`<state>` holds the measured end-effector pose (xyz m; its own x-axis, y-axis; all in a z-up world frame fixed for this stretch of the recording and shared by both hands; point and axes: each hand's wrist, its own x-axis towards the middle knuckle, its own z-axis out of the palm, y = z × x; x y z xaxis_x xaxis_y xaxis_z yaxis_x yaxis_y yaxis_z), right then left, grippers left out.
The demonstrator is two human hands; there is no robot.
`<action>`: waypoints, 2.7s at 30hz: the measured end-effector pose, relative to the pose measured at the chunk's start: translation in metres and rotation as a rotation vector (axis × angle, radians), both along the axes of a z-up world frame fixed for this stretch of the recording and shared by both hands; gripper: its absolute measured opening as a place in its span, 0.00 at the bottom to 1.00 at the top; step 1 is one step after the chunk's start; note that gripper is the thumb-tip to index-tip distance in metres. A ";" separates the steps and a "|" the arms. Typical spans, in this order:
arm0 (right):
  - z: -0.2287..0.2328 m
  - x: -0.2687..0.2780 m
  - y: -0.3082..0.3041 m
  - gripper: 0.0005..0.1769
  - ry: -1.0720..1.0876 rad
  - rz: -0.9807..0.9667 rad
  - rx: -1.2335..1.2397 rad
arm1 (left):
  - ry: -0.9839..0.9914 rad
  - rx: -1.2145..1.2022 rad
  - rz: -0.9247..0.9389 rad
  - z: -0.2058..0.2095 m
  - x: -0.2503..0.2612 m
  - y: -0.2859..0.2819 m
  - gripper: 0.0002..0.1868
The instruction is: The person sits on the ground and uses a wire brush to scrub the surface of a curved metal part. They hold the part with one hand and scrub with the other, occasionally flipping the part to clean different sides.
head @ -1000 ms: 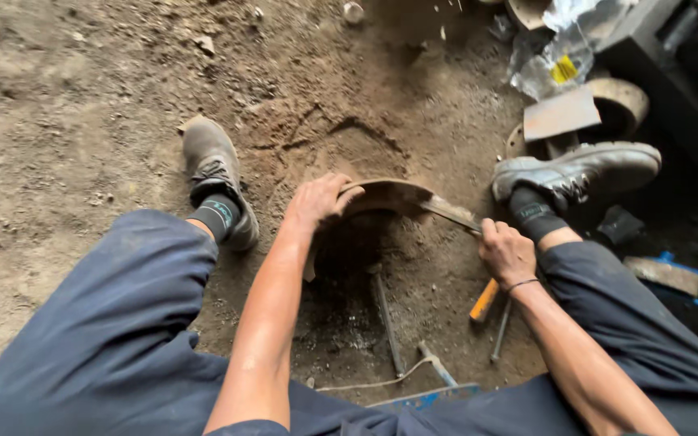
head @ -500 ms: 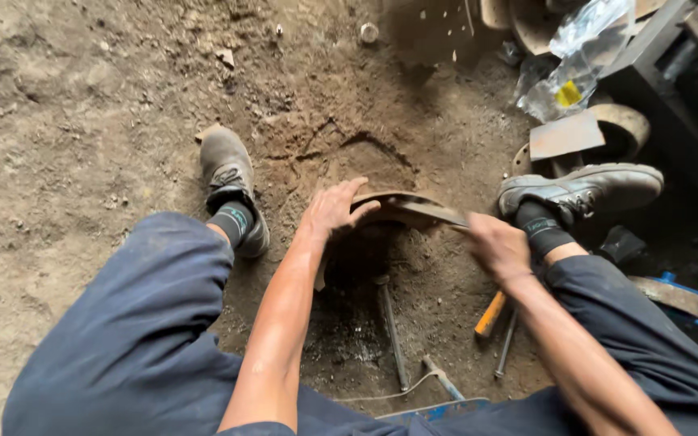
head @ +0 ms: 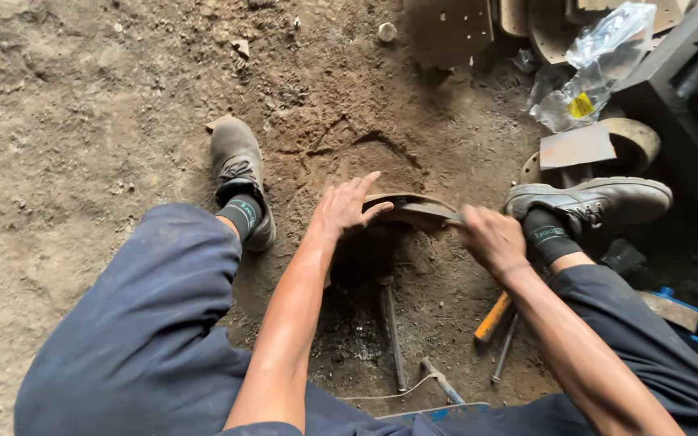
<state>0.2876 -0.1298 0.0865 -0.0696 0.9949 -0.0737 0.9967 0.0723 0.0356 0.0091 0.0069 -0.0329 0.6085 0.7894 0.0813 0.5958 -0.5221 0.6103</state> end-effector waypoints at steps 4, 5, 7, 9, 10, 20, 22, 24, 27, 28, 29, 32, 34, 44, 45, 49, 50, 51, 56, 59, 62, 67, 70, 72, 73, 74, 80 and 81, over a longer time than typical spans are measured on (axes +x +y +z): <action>0.005 0.003 0.021 0.11 -0.093 0.111 0.003 | 0.049 -0.064 -0.010 0.014 -0.006 0.002 0.45; 0.013 0.010 0.019 0.14 -0.089 0.114 -0.011 | 0.091 -0.099 -0.009 0.016 -0.004 0.001 0.46; 0.025 0.015 0.009 0.16 -0.069 0.070 -0.049 | 0.096 -0.111 -0.008 0.017 -0.002 0.000 0.47; 0.035 0.016 -0.004 0.16 -0.041 -0.006 -0.096 | 0.074 -0.099 -0.002 0.013 -0.005 0.001 0.47; 0.032 0.013 0.001 0.15 -0.057 0.024 -0.080 | 0.043 -0.080 -0.002 0.009 -0.001 0.001 0.47; 0.032 -0.029 0.067 0.14 -0.164 0.390 -0.013 | -0.059 -0.073 0.018 -0.015 0.002 0.003 0.48; 0.034 -0.048 0.076 0.18 -0.156 0.426 0.016 | -0.055 -0.102 0.014 -0.020 0.002 0.005 0.49; 0.027 -0.071 0.084 0.27 -0.173 0.457 0.038 | -0.056 -0.162 0.031 -0.027 0.001 0.008 0.50; 0.021 -0.052 0.080 0.22 -0.174 0.418 -0.032 | -0.066 -0.173 0.067 -0.039 0.004 0.014 0.51; 0.019 -0.034 0.071 0.16 -0.095 0.338 -0.059 | -0.057 -0.096 0.076 -0.043 0.003 0.013 0.52; 0.020 -0.012 0.057 0.11 -0.016 0.258 -0.086 | -0.049 -0.020 0.085 -0.045 0.002 0.014 0.52; 0.023 0.039 -0.007 0.10 -0.032 0.121 -0.084 | 0.076 -0.252 0.086 -0.046 0.004 0.015 0.54; 0.019 0.048 -0.026 0.11 -0.101 0.043 -0.127 | -0.004 -0.152 0.098 -0.042 0.006 0.014 0.51; 0.038 -0.051 0.081 0.16 -0.221 0.417 0.016 | -0.256 -0.187 0.054 -0.060 0.010 0.006 0.50; 0.048 -0.059 0.089 0.24 -0.196 0.443 0.000 | -0.243 -0.168 0.066 -0.061 -0.001 0.012 0.50; 0.055 -0.060 0.094 0.30 -0.275 0.532 -0.074 | -0.299 -0.152 0.066 -0.063 0.004 -0.008 0.49; 0.053 -0.051 0.095 0.23 -0.216 0.472 -0.094 | -0.316 -0.133 0.068 -0.060 0.001 -0.003 0.49; 0.050 -0.038 0.092 0.16 -0.156 0.412 -0.113 | -0.251 -0.136 0.066 -0.057 0.005 0.003 0.50; 0.043 0.039 0.024 0.13 -0.029 0.170 -0.029 | -0.123 -0.163 0.099 -0.053 0.004 0.002 0.50; 0.043 0.044 -0.007 0.13 -0.131 0.005 -0.108 | -0.087 -0.186 0.121 -0.049 0.007 0.000 0.51; 0.039 0.026 0.021 0.10 -0.135 0.171 -0.012 | -0.084 -0.195 0.100 -0.049 0.007 0.002 0.52; 0.022 -0.067 0.086 0.08 -0.150 0.583 0.037 | -0.244 -0.178 0.126 -0.053 0.005 -0.005 0.47; 0.023 -0.069 0.093 0.11 -0.190 0.529 -0.095 | -0.226 -0.225 0.110 -0.051 0.000 0.002 0.49; 0.027 -0.025 0.076 0.08 -0.077 0.373 -0.111 | -0.205 -0.215 0.099 -0.050 0.003 -0.001 0.51; 0.035 0.006 0.060 0.03 -0.082 0.367 -0.013 | -0.229 -0.208 0.103 -0.049 0.003 -0.002 0.51; 0.039 0.026 0.039 0.09 -0.035 0.279 -0.022 | -0.249 -0.200 0.118 -0.048 0.001 -0.003 0.51; 0.032 0.027 0.008 0.12 -0.072 0.079 -0.101 | -0.133 -0.245 0.117 -0.042 0.006 -0.001 0.51; 0.032 0.020 0.021 0.10 0.021 0.167 0.001 | -0.159 -0.231 0.122 -0.041 0.005 -0.002 0.50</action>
<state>0.3075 -0.1084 0.1184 -0.2350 0.9695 -0.0696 0.9715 0.2366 0.0153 0.0142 0.0045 -0.0738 0.5017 0.8648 -0.0219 0.5331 -0.2891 0.7951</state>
